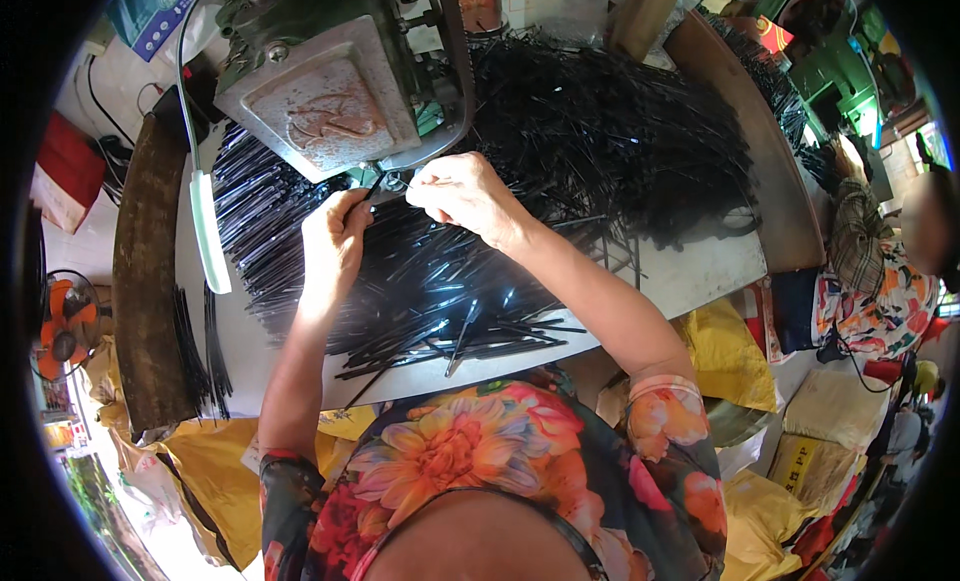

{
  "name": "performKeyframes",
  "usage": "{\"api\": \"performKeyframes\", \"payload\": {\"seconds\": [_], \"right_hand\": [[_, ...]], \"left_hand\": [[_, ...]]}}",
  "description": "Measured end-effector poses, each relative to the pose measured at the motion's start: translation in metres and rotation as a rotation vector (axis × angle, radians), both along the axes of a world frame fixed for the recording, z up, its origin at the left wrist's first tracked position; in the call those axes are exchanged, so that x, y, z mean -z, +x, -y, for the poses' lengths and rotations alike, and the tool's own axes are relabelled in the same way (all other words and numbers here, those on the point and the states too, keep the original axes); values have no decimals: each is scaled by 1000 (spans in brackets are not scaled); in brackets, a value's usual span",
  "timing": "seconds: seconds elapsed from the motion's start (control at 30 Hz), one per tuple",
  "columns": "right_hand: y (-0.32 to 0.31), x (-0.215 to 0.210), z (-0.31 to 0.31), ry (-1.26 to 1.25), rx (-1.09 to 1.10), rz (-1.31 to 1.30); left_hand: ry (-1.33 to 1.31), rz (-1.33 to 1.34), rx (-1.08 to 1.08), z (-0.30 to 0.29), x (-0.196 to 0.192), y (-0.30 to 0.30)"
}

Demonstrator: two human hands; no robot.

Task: The person processes plastic rods using a machine, inserting the ends into the mechanism and joining the pieces together by hand.

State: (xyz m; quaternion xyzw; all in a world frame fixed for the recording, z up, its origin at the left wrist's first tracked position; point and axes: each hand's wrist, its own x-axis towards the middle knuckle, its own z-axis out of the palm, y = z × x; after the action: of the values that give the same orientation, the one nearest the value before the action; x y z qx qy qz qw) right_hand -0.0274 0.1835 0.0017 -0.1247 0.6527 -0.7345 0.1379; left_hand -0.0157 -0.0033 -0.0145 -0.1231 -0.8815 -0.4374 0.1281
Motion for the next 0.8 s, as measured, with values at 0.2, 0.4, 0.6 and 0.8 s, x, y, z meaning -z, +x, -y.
{"api": "performKeyframes", "payload": {"seconds": [0.2,0.4,0.6,0.8], "right_hand": [[-1,2,4,-26,24,25],[-3,1,5,-6,20,46],[-1,0,2,5,-11,27],[-2,3,2,-2,-27,32]], "left_hand": [[-26,3,13,0,-2,1],[-17,1,2,-2,-7,1],[-25,-39,29,-4,-7,-2],[-66,-130,-23,-3,-2,-1]]}}
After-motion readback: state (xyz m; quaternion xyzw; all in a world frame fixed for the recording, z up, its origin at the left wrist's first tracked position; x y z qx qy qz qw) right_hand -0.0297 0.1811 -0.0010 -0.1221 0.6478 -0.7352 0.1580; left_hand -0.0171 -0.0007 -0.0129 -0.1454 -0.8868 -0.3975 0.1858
